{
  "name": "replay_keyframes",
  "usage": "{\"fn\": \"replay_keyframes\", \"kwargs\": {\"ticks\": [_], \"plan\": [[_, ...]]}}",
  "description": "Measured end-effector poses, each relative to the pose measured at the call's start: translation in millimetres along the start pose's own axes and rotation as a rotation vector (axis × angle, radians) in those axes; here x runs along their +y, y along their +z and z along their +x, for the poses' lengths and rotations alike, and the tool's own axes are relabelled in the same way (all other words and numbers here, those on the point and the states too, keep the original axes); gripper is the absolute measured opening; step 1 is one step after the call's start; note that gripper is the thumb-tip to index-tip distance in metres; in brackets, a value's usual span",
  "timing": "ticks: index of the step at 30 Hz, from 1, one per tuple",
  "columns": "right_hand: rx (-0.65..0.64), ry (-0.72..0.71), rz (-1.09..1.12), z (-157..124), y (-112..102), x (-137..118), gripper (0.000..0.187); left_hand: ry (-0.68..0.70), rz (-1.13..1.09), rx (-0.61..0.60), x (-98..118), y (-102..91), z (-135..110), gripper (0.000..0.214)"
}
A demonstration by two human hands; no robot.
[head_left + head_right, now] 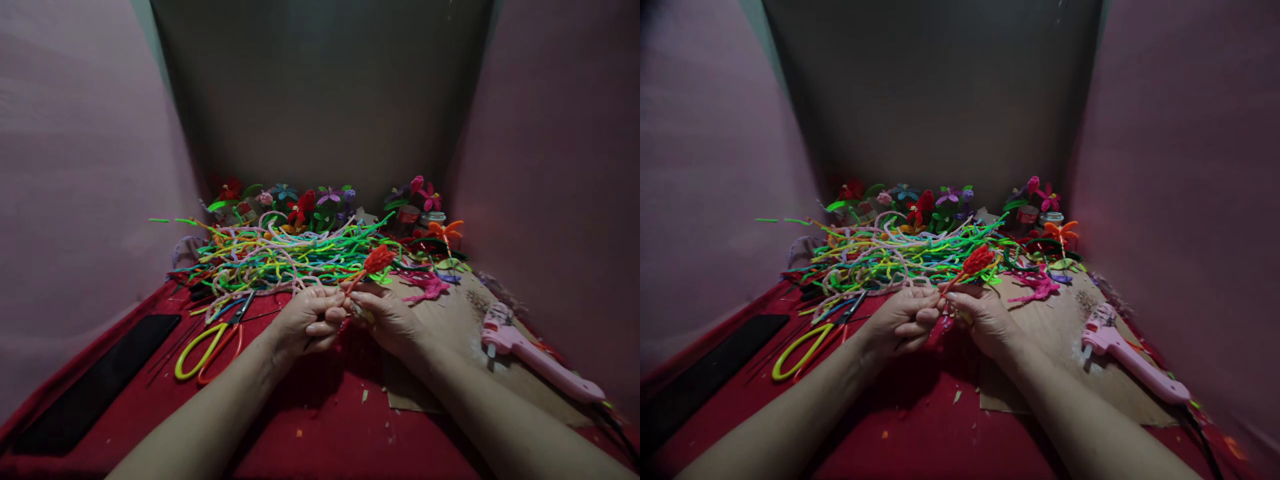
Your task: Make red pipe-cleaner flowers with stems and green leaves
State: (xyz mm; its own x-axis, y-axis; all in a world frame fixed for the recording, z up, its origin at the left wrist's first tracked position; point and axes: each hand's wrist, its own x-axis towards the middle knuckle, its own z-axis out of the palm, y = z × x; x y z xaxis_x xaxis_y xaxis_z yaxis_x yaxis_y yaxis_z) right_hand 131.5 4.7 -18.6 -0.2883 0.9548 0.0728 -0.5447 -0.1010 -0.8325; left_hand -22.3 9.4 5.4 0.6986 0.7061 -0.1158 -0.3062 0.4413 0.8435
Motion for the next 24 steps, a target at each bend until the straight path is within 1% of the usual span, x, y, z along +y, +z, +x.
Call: {"fn": "replay_keyframes", "kwargs": {"ticks": [2, 5, 7, 9, 12, 14, 16, 19, 21, 24], "plan": [[-0.025, -0.009, -0.007, 0, 0, 0, 0.011, -0.019, 0.000, -0.006, 1, -0.8, -1, 0.012], [-0.034, -0.037, -0.016, 1, -1, -1, 0.005, -0.028, 0.044, 0.019, 3, 0.1, -2, 0.013], [-0.014, -0.054, -0.009, 2, -1, 0, 0.005, -0.013, 0.115, 0.054, 2, 2.1, -2, 0.015], [0.008, -0.059, 0.000, 3, -2, 0, 0.006, 0.039, 0.227, 0.101, 0, 5.2, 0, 0.019], [0.021, -0.066, -0.002, 4, -4, 2, 0.009, 0.166, 0.465, 0.234, -4, 10.8, 4, 0.023], [0.038, -0.084, -0.021, 4, -4, 2, 0.010, 0.224, 0.602, 0.334, -7, 13.5, 7, 0.021], [0.095, -0.106, -0.048, 4, -3, 3, 0.010, 0.286, 0.699, 0.426, -9, 13.9, 8, 0.015], [0.173, -0.117, -0.092, 3, -1, 4, 0.011, 0.422, 0.851, 0.533, -13, 10.9, 10, 0.010], [0.163, -0.130, -0.119, 3, 0, 4, 0.013, 0.463, 0.888, 0.554, -15, 9.3, 10, 0.012], [0.127, -0.154, -0.191, 1, 0, 4, 0.017, 0.400, 0.770, 0.525, -15, 10.9, 10, 0.014]]}}
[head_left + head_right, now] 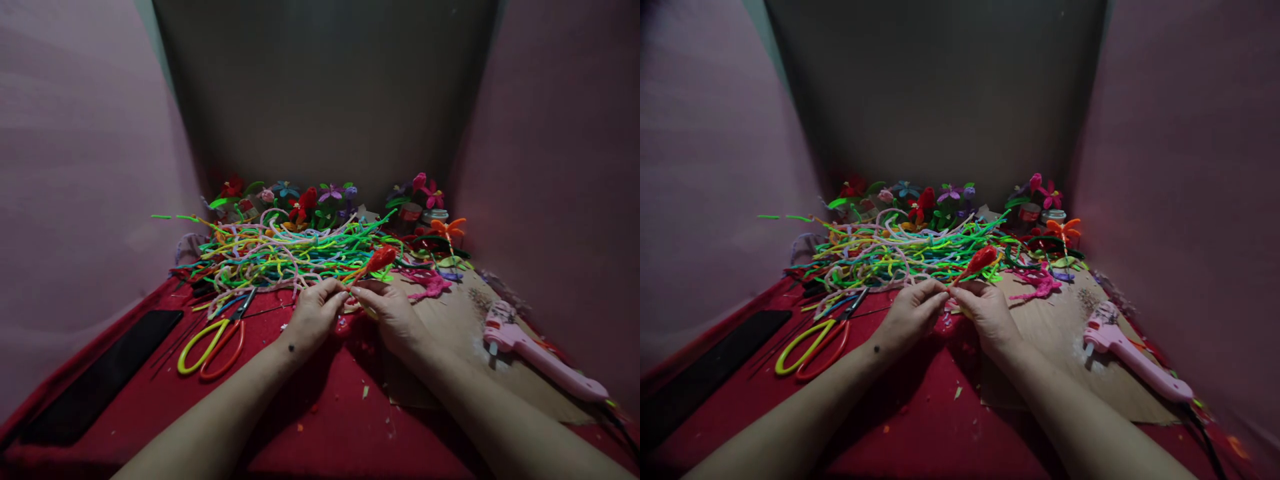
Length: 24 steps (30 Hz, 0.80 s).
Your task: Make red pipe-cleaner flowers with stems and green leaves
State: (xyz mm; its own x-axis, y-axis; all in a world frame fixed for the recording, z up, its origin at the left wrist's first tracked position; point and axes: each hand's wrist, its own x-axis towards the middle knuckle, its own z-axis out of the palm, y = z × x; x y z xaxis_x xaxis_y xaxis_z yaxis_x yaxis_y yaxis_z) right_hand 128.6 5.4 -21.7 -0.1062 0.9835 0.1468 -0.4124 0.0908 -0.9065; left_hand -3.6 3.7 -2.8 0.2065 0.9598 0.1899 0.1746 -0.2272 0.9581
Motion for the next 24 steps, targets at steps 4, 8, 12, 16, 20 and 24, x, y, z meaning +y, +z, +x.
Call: {"fn": "replay_keyframes", "kwargs": {"ticks": [4, 8, 12, 16, 20, 24], "plan": [[0.009, -0.044, -0.135, -4, 1, -4, 0.021, -0.087, -0.093, -0.034, 7, -1.4, -1, 0.014], [-0.050, -0.028, -0.091, -5, 3, -8, 0.017, -0.146, -0.210, -0.077, 9, -6.5, 0, 0.015], [-0.054, 0.073, 0.080, 1, -1, -5, 0.011, -0.222, -0.419, -0.183, 7, -10.8, 3, 0.019], [0.021, 0.162, 0.220, 4, -4, -1, 0.017, -0.301, -0.567, -0.301, 4, -14.0, 5, 0.018], [-0.058, 0.216, 0.253, 2, -4, -2, 0.022, -0.339, -0.617, -0.392, 2, -16.3, 4, 0.016], [-0.128, 0.171, 0.271, 4, -6, 1, 0.011, -0.314, -0.588, -0.391, 4, -13.5, 2, 0.016]]}}
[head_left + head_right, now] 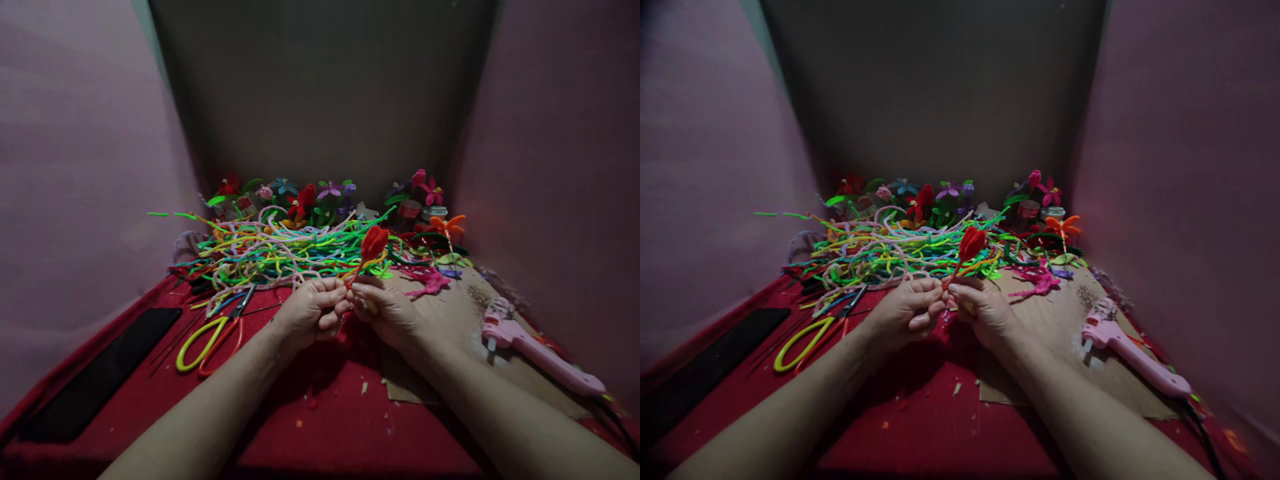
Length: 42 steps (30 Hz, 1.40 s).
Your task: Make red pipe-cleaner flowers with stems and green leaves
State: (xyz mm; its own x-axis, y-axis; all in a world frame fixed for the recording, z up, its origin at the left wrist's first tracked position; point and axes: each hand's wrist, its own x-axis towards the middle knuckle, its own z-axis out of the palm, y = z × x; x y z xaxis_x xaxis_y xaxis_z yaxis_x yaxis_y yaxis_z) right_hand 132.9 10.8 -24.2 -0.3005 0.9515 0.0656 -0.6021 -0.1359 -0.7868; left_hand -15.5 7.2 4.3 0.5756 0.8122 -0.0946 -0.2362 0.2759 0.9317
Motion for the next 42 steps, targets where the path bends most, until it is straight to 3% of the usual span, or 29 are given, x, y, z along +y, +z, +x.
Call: {"fn": "replay_keyframes", "kwargs": {"ticks": [4, 9, 12, 16, 18, 21, 24, 27, 33, 38, 42], "plan": [[0.053, -0.047, -0.028, 3, -3, 3, 0.009, 0.159, 0.294, 0.151, -3, 6.9, 2, 0.016], [0.164, -0.086, -0.077, 1, -1, 7, 0.010, 0.515, 0.950, 0.467, -16, 8.0, 4, 0.018], [0.191, -0.086, -0.088, -2, 3, 7, 0.011, 0.696, 1.304, 0.495, -22, 3.8, 4, 0.016], [0.238, -0.077, -0.124, -6, 9, 6, 0.015, 0.749, 1.509, 0.478, -23, 0.0, 4, 0.013], [0.259, -0.066, -0.149, -7, 11, 5, 0.018, 0.750, 1.476, 0.474, -22, 0.3, 4, 0.015], [0.241, -0.073, -0.186, -8, 13, 3, 0.017, 0.702, 1.259, 0.502, -18, 3.2, 4, 0.013], [0.173, -0.112, -0.232, -9, 15, 2, 0.017, 0.560, 0.932, 0.509, -11, 8.3, 3, 0.009], [0.144, -0.122, -0.241, -9, 14, 1, 0.015, 0.362, 0.582, 0.438, -2, 14.1, 2, 0.009], [0.142, -0.061, -0.163, -6, 8, 1, 0.010, 0.130, 0.144, 0.292, 2, 12.6, -1, 0.014], [0.128, -0.001, -0.102, -4, 5, 1, 0.024, 0.029, -0.030, 0.136, -1, 0.0, 2, 0.014], [0.091, -0.003, -0.071, -2, 2, 3, 0.019, -0.024, 0.000, 0.070, 1, -2.4, 3, 0.014]]}}
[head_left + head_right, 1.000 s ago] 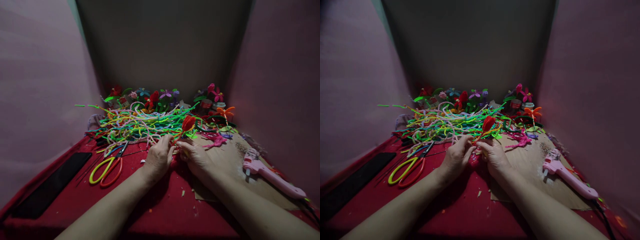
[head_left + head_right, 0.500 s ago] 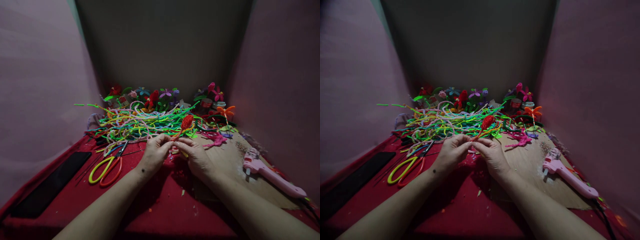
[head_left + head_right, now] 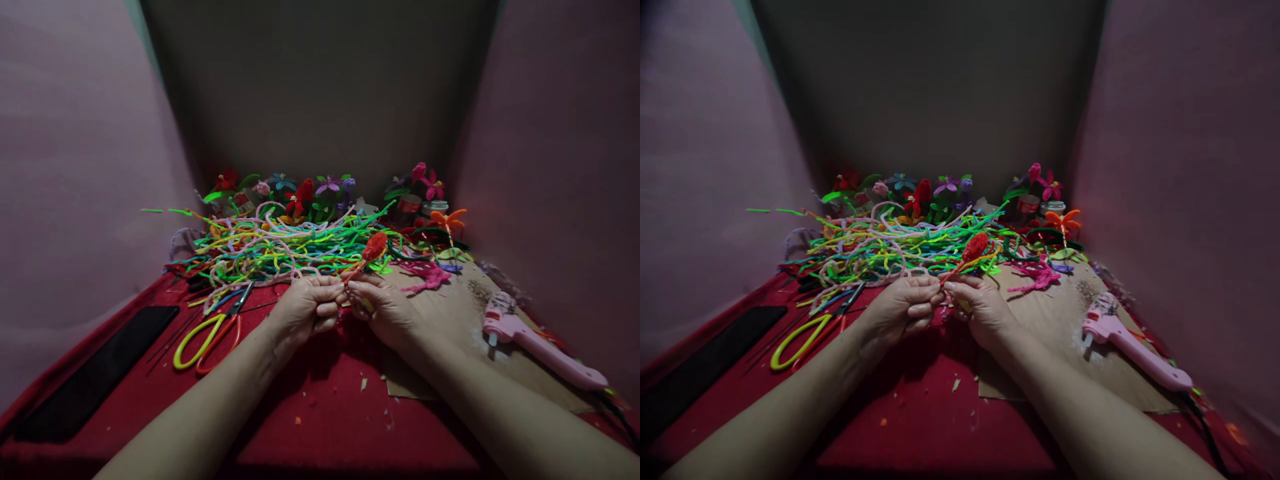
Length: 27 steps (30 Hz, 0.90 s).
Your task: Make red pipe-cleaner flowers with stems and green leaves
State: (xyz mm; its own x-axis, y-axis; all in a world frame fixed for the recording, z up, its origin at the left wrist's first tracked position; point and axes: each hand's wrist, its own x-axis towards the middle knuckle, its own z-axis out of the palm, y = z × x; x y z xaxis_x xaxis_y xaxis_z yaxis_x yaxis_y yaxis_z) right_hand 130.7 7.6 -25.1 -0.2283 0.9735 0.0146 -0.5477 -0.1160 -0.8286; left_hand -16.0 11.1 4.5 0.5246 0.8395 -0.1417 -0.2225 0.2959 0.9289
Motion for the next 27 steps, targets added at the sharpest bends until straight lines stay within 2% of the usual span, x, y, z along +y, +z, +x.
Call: {"fn": "replay_keyframes", "kwargs": {"ticks": [2, 4, 8, 10, 12, 14, 18, 22, 27], "plan": [[0.009, -0.017, 0.004, 0, 0, 1, 0.014, 0.033, 0.112, 0.043, 1, 2.8, -1, 0.017], [0.025, -0.029, 0.006, -1, 1, 2, 0.012, 0.137, 0.311, 0.141, -1, 6.7, -2, 0.019], [0.076, -0.054, -0.012, -3, 3, 3, 0.012, 0.495, 0.839, 0.367, -11, 9.8, -2, 0.010], [0.095, -0.065, -0.034, -3, 4, 4, 0.014, 0.633, 1.056, 0.400, -16, 8.4, -1, 0.010], [0.087, -0.081, -0.052, -3, 5, 3, 0.016, 0.679, 1.148, 0.395, -19, 6.9, 0, 0.016], [0.073, -0.104, -0.071, -4, 6, 2, 0.017, 0.649, 1.118, 0.396, -18, 6.5, 0, 0.017], [0.076, -0.127, -0.078, -7, 9, -1, 0.016, 0.526, 0.905, 0.383, -12, 9.2, -1, 0.017], [0.033, -0.141, -0.065, -7, 8, 0, 0.013, 0.378, 0.661, 0.325, -5, 14.4, -4, 0.017], [0.051, -0.125, -0.051, -2, 3, 4, 0.016, 0.231, 0.383, 0.211, -2, 15.2, -5, 0.017]]}}
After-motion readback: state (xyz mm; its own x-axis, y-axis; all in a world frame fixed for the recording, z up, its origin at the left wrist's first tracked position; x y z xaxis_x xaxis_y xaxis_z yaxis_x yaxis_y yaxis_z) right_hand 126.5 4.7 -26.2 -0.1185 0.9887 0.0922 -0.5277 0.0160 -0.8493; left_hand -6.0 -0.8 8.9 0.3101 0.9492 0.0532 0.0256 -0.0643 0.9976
